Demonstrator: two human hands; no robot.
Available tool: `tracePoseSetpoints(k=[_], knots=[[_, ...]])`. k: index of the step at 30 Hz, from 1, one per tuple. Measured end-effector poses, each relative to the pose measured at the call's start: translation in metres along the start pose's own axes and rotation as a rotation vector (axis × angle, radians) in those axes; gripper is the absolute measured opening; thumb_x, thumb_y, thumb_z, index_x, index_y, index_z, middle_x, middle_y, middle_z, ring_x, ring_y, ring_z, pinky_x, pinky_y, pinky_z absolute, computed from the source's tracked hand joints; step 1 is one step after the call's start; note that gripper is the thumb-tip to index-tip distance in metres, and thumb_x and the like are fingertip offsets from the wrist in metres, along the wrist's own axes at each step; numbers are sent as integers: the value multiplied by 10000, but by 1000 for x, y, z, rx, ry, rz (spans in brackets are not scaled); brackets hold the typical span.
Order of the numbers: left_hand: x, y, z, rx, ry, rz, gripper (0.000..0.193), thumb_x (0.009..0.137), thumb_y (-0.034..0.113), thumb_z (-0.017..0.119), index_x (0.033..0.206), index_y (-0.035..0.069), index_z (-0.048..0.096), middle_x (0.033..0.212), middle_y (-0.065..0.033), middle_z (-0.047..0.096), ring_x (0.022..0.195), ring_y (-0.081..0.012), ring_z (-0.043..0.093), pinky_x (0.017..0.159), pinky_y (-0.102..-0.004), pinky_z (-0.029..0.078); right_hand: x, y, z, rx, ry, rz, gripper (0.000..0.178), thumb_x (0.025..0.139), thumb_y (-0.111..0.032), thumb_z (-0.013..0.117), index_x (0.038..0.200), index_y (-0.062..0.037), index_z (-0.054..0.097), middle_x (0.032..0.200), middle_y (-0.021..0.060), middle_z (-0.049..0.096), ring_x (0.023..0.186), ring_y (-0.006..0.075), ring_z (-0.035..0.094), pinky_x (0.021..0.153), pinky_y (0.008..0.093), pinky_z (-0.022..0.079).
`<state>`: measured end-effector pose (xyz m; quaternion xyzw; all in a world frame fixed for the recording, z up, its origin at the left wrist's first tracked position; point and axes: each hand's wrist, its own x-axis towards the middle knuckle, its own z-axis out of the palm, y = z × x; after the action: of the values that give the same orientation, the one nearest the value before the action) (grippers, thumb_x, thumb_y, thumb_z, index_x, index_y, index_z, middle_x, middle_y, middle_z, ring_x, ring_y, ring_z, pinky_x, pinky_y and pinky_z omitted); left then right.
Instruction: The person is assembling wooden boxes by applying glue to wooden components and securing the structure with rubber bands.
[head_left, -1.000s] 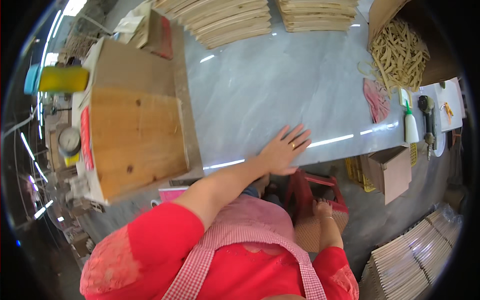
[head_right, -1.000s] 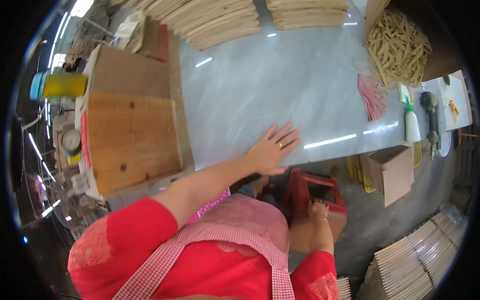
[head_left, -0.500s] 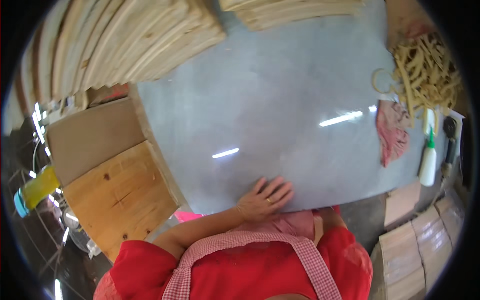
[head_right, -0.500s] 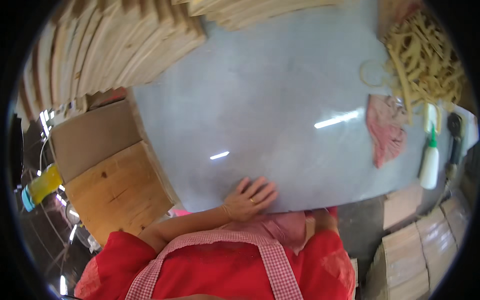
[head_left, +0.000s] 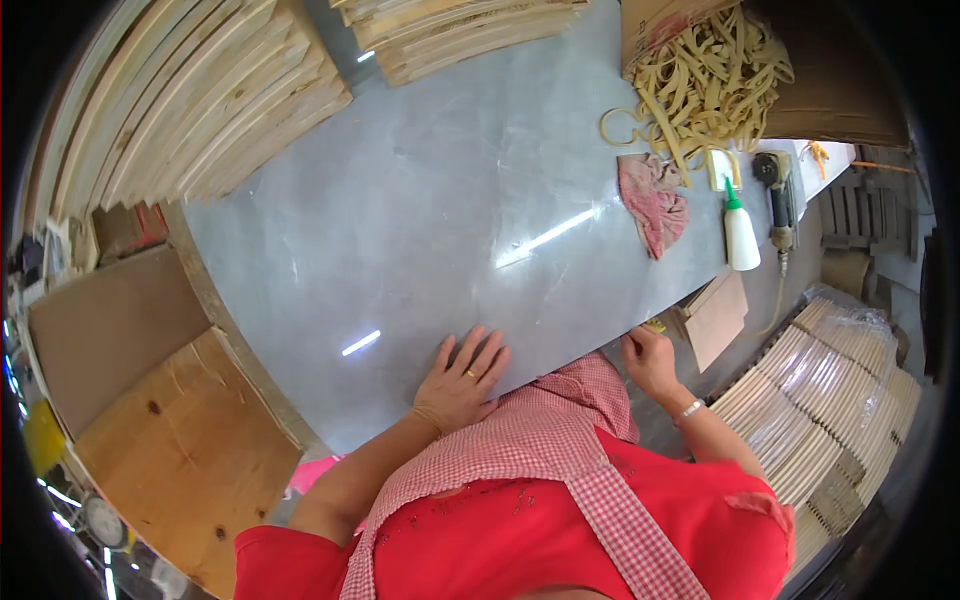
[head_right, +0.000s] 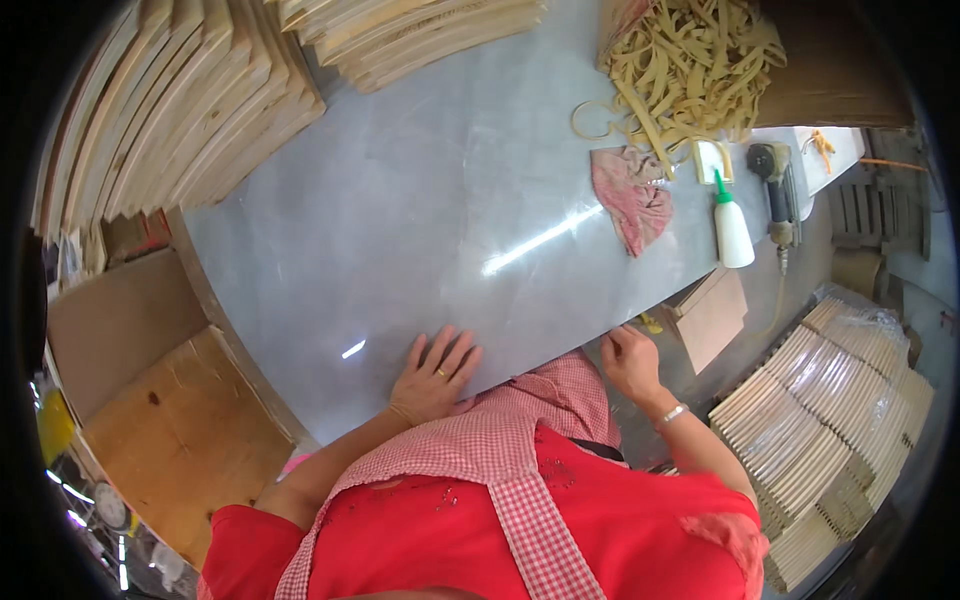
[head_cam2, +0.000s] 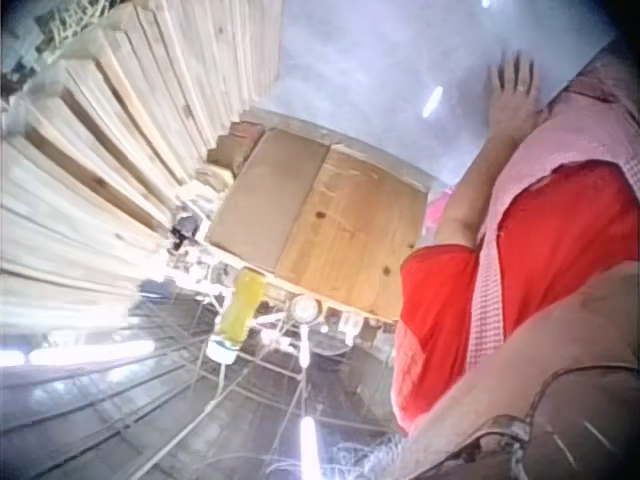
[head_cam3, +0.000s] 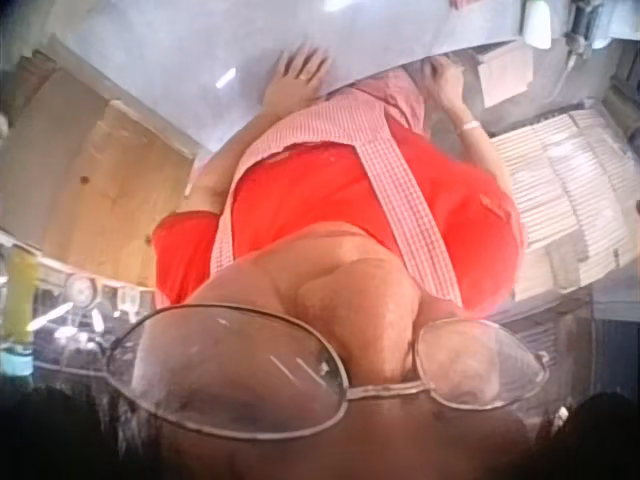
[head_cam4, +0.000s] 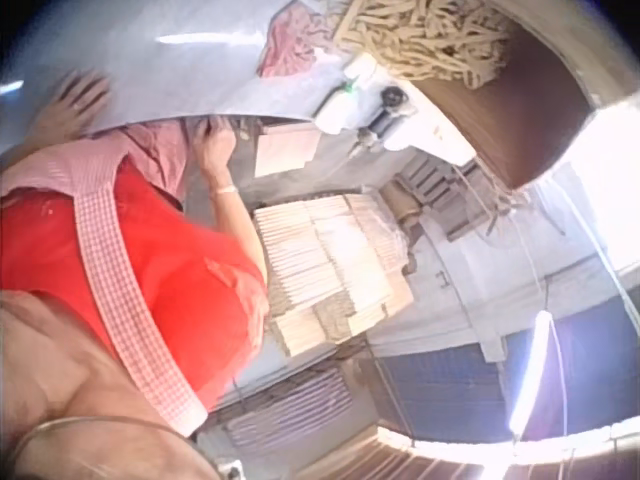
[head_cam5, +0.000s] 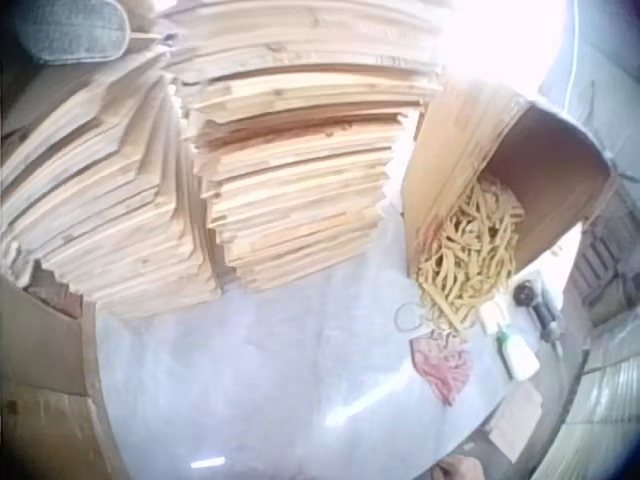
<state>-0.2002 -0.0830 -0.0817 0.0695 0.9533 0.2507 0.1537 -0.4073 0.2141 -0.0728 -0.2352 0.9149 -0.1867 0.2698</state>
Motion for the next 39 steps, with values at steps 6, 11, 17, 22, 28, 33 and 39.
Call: tracePoseSetpoints(k=[6,11,17,22,28,33,39], knots=[[-9,7,-3,7,150,-24,864,743,460,756,1462,121,416,1579,-105,314,1468,-321,260,1163,-557,240,73,-46,-70,-188,474,-475,278,837,-33,624,1114,-39,653,1051,177,634,946,371,595,830,410,474],[-14,9,1,-6,362,45,811,767,404,763,1446,102,437,1554,-147,346,1434,-325,327,1162,-555,253,135,-24,-60,-368,508,-604,363,857,-67,592,1217,-35,629,1173,205,607,1009,410,561,901,465,433],[-84,1,2,32,1313,-542,578,863,301,677,1335,10,512,1384,-204,509,1322,-375,440,1101,-481,344,96,-88,-9,-244,261,-959,365,790,-28,656,1154,-4,650,1266,224,569,1156,429,539,996,450,459],[-115,-11,33,169,1322,-786,458,867,230,668,1240,-17,569,1316,-223,536,1271,-389,468,1060,-485,375,163,-175,35,-242,368,-1218,266,860,-88,641,1109,3,657,1232,182,617,1069,411,581,954,463,460],[-96,-3,47,77,1142,-832,416,843,204,687,1166,-44,601,1323,-232,525,1281,-389,460,1058,-474,385,249,-322,115,-257,370,-1245,215,920,-188,554,1031,-44,668,1170,174,645,1096,402,585,954,492,442],[-98,-8,47,62,1123,-847,440,812,204,699,1162,-44,600,1328,-223,525,1275,-385,471,1041,-477,405,266,-421,160,-272,328,-1104,247,903,-178,522,1038,-50,685,1190,188,646,1149,394,576,986,504,434],[-94,-16,34,58,1103,-843,434,796,203,704,1147,-34,607,1323,-218,527,1270,-385,478,1044,-474,407,247,-462,207,-232,168,-1360,197,923,-176,552,1021,-100,705,1209,109,659,1099,354,610,965,501,436]])
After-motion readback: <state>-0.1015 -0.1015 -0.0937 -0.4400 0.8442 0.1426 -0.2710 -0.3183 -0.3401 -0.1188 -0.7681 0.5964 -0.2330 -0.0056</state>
